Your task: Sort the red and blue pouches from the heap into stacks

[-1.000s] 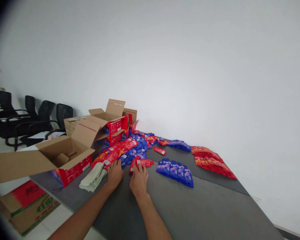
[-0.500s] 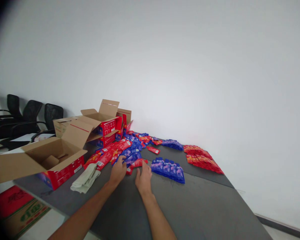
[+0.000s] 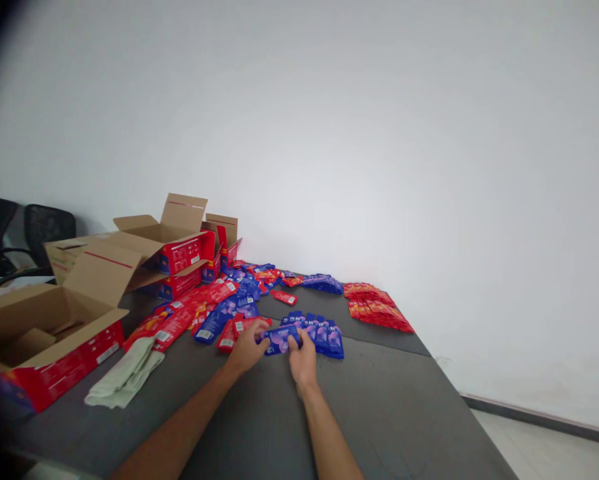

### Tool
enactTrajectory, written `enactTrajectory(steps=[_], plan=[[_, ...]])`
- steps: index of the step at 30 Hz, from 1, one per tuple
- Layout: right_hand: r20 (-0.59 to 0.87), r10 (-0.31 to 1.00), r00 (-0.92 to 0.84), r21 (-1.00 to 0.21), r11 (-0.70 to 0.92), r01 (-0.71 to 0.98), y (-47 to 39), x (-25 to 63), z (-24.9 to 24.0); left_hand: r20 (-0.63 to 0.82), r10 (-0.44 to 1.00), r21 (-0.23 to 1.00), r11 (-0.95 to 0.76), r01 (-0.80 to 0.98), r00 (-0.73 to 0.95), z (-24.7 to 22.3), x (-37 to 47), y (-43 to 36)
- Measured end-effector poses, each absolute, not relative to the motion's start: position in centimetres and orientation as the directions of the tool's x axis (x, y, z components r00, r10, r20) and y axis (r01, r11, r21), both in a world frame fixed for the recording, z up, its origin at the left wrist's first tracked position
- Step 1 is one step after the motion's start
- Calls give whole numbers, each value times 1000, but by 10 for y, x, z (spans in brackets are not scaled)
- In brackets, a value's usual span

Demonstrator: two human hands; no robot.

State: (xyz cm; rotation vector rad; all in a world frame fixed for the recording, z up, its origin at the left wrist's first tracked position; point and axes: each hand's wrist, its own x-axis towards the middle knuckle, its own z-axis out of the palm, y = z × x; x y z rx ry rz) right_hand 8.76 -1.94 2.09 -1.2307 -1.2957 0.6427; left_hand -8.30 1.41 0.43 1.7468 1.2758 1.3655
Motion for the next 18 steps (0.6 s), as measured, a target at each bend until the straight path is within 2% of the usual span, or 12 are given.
enactTrajectory(steps=[3,6,12,15,18], plan=[[295,899,323,-954,259,151,-23,98,21,262,965,959,-261,115,4,-4,-82,22],[233,905,356,-972,223,68,-24,101,14,146,989,989,-146,-23,25,-9,-84,27],[178,942,284,-982,187,-5,-22,107,10,130,991,991,-130,-44,-3,-6,-86,29],[161,967,198,-987,161,15,-24,113,11,140,990,989,-141,-54,-9,-5,-84,30],[158,963,218,-987,150,52,-24,115,8,119,992,989,-116,-92,32,-6,-81,29]])
